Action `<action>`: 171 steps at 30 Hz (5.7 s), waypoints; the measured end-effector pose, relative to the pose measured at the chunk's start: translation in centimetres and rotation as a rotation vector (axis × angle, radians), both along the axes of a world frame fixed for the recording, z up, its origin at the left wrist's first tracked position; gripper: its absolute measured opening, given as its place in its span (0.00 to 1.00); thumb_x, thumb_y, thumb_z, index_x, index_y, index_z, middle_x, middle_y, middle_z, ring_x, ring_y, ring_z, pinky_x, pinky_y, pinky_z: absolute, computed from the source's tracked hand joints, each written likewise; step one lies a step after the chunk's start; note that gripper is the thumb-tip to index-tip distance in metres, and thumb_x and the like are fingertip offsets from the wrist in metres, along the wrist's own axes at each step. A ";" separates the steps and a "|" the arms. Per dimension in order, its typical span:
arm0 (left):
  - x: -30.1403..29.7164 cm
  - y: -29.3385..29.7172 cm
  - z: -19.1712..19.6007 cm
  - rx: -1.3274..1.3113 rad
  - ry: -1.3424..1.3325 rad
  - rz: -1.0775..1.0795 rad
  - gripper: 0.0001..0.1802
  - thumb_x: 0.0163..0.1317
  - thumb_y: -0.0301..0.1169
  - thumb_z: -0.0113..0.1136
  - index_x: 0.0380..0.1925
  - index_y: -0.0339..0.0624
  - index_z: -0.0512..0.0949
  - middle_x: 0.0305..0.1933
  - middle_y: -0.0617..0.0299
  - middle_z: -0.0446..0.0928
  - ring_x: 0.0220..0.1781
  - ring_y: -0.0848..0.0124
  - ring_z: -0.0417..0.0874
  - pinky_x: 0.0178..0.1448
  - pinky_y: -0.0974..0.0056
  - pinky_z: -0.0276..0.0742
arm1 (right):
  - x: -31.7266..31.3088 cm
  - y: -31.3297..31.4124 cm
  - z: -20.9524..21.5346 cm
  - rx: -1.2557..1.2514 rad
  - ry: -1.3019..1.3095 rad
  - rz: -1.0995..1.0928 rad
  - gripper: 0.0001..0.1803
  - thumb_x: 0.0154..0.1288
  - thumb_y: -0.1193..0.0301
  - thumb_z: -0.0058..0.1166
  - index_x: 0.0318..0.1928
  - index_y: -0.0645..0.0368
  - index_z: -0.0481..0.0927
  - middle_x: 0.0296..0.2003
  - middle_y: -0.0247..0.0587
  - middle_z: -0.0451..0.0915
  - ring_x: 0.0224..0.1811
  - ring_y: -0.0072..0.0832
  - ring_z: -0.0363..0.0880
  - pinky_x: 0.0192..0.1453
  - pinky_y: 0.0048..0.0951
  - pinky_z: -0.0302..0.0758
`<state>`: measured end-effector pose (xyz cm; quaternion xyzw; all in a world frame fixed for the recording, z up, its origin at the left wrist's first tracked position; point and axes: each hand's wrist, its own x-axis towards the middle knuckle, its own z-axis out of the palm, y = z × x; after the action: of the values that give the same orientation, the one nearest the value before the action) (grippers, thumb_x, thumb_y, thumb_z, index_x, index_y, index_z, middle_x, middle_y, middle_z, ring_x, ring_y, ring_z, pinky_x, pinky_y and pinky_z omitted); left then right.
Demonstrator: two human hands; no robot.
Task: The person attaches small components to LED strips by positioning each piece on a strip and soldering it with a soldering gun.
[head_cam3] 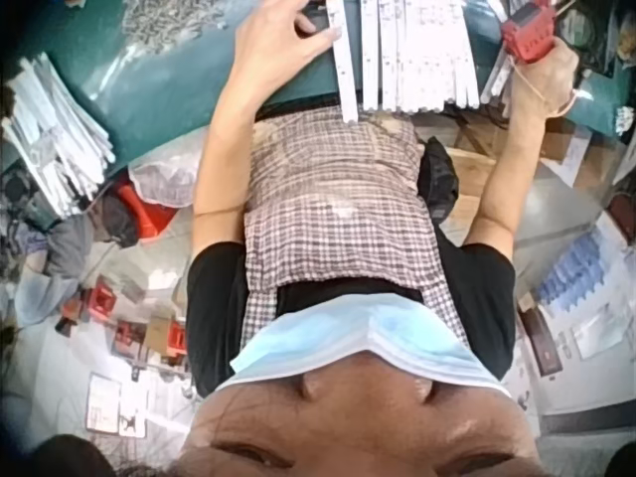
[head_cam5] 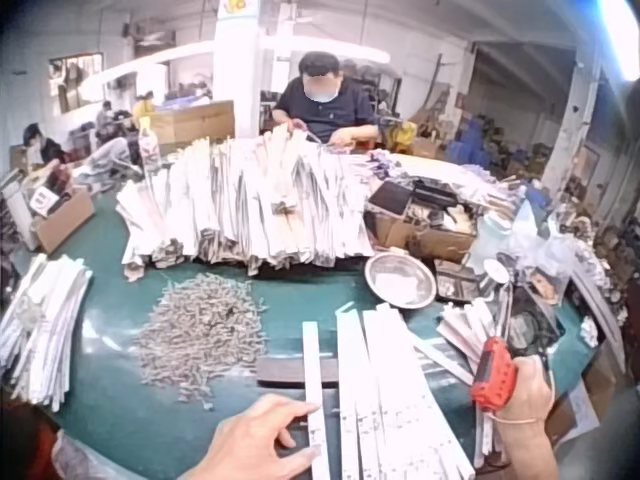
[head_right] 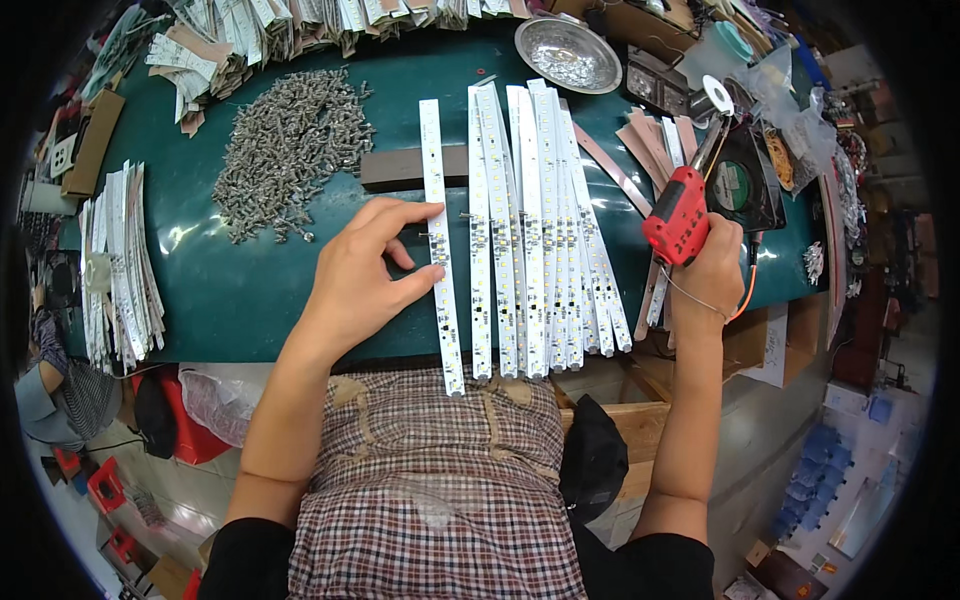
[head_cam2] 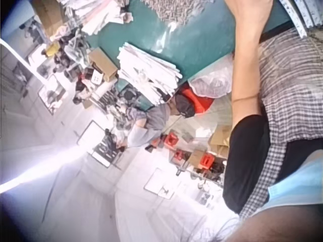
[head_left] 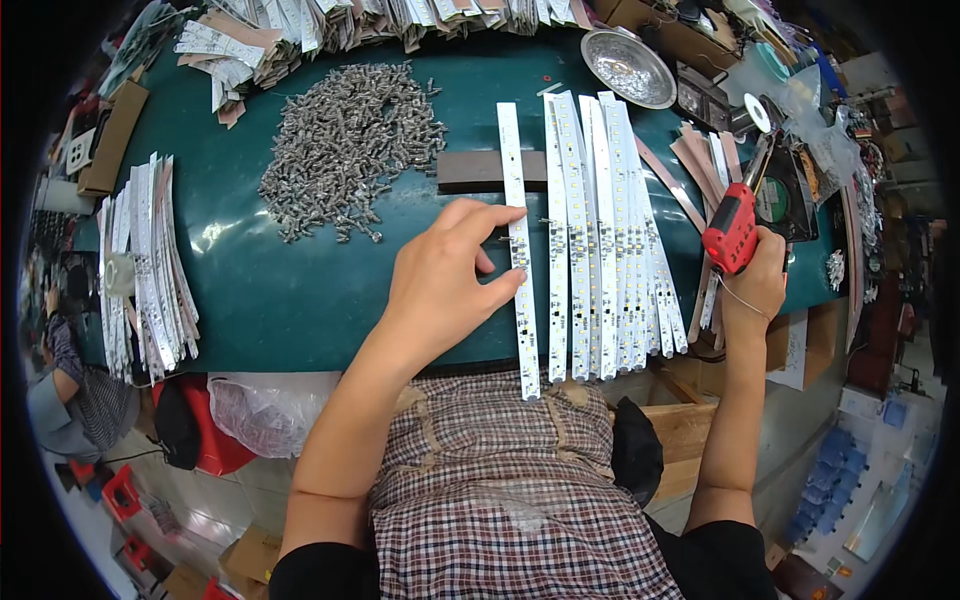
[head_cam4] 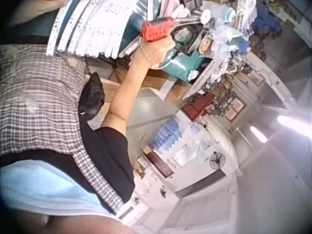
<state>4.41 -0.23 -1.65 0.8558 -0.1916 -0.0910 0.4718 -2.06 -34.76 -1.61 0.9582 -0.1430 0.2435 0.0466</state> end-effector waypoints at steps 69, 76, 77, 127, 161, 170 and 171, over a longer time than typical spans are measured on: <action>-3.0 1.0 2.3 -0.920 0.888 0.110 0.12 0.61 0.23 0.63 0.43 0.29 0.80 0.42 0.48 0.83 0.41 0.68 0.86 0.42 0.72 0.86 | -4.9 19.8 5.8 1.560 0.051 0.195 0.21 0.61 0.84 0.57 0.51 0.63 0.64 0.35 0.34 0.75 0.34 0.13 0.74 0.41 0.18 0.72; -3.1 1.3 1.6 -0.915 0.872 0.077 0.12 0.59 0.23 0.64 0.42 0.33 0.77 0.40 0.53 0.83 0.39 0.71 0.86 0.39 0.73 0.85 | -5.0 19.7 5.3 1.562 0.089 0.248 0.20 0.61 0.81 0.57 0.50 0.65 0.64 0.33 0.35 0.78 0.35 0.16 0.76 0.44 0.20 0.72; -3.1 1.3 1.7 -0.915 0.872 0.077 0.12 0.59 0.23 0.64 0.42 0.33 0.77 0.40 0.53 0.83 0.39 0.71 0.86 0.39 0.73 0.85 | -5.0 19.7 5.3 1.562 0.090 0.248 0.20 0.61 0.81 0.57 0.50 0.65 0.64 0.33 0.35 0.78 0.35 0.16 0.76 0.44 0.20 0.72; 0.4 1.4 -0.3 0.075 -0.061 0.237 0.14 0.54 0.25 0.63 0.42 0.40 0.79 0.34 0.63 0.81 0.22 0.79 0.76 0.30 0.72 0.72 | -10.5 17.0 3.9 1.389 0.387 0.362 0.19 0.68 0.70 0.53 0.56 0.63 0.65 0.30 0.35 0.72 0.24 0.17 0.70 0.28 0.21 0.69; 0.4 1.7 -1.2 0.056 -0.069 0.184 0.07 0.55 0.28 0.59 0.34 0.48 0.83 0.31 0.65 0.80 0.27 0.68 0.81 0.33 0.64 0.76 | -9.7 18.3 1.3 1.533 0.441 0.271 0.06 0.69 0.74 0.51 0.41 0.63 0.70 0.29 0.34 0.72 0.18 0.13 0.65 0.22 0.19 0.66; 0.3 1.8 -1.1 0.034 -0.054 0.192 0.08 0.56 0.28 0.59 0.34 0.48 0.83 0.31 0.65 0.80 0.26 0.68 0.81 0.33 0.64 0.76 | -9.6 19.2 2.0 1.531 0.326 0.235 0.06 0.69 0.75 0.51 0.42 0.64 0.71 0.29 0.34 0.72 0.17 0.14 0.65 0.22 0.19 0.67; 0.3 1.8 -1.0 0.033 -0.054 0.192 0.08 0.56 0.28 0.59 0.34 0.48 0.83 0.31 0.65 0.80 0.26 0.68 0.81 0.33 0.64 0.76 | -9.6 19.0 2.0 1.530 0.327 0.234 0.06 0.69 0.75 0.51 0.42 0.64 0.71 0.29 0.34 0.72 0.17 0.14 0.65 0.22 0.19 0.67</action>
<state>4.75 1.54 -2.69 0.8799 -0.1197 -0.0254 0.4591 -11.69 -15.75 0.39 0.7567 -0.1604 -0.0629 -0.6307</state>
